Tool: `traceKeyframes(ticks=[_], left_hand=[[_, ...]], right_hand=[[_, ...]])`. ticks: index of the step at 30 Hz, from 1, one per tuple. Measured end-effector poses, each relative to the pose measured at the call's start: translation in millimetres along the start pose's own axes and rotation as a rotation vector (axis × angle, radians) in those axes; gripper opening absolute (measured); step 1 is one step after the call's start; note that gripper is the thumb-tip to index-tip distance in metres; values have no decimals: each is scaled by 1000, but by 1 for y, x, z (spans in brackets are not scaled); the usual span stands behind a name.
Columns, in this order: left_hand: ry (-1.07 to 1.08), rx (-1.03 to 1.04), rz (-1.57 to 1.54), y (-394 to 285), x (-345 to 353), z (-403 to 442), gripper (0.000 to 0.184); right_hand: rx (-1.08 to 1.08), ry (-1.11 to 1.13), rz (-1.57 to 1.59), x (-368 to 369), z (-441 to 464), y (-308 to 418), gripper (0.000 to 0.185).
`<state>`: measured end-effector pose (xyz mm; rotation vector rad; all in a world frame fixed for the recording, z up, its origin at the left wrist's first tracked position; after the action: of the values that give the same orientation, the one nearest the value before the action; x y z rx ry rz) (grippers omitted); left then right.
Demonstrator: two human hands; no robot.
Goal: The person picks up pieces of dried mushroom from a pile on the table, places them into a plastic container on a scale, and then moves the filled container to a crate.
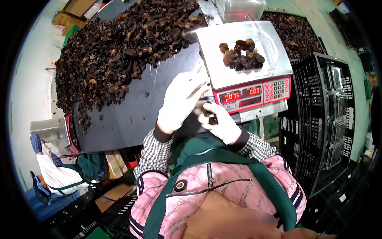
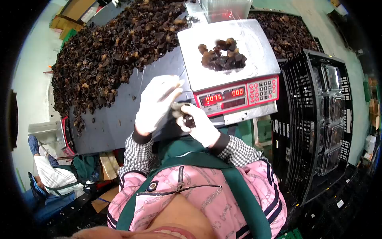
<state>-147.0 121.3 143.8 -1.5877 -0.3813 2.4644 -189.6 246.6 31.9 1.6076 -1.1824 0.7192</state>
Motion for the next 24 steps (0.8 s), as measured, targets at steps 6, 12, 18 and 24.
traceKeyframes(ticks=[6,12,18,24], left_hand=[[58,331,-141,-5,65,112,25],[244,357,109,-12,87,134,15],[165,298,3,-12,80,128,10],[-97,212,-306,7,80,130,12]], right_hand=[[-605,-219,-595,29,-68,115,31],[-1130,-534,-1224,10,-51,236,17],[-977,-470,-1552,-25,-7,257,23],[-1061,-403,-1298,-23,-20,249,26]])
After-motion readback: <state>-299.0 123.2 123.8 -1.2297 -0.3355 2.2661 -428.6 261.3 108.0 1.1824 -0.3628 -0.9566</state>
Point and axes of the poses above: each hand's wrist, its own z-axis towards the middle knuckle, its own x-axis out of the palm, y = z × x, the point moved 4 cm from there along z, towards the middle knuckle, and after that the axes turned 8 degrees about y, right-handed, at the moved point
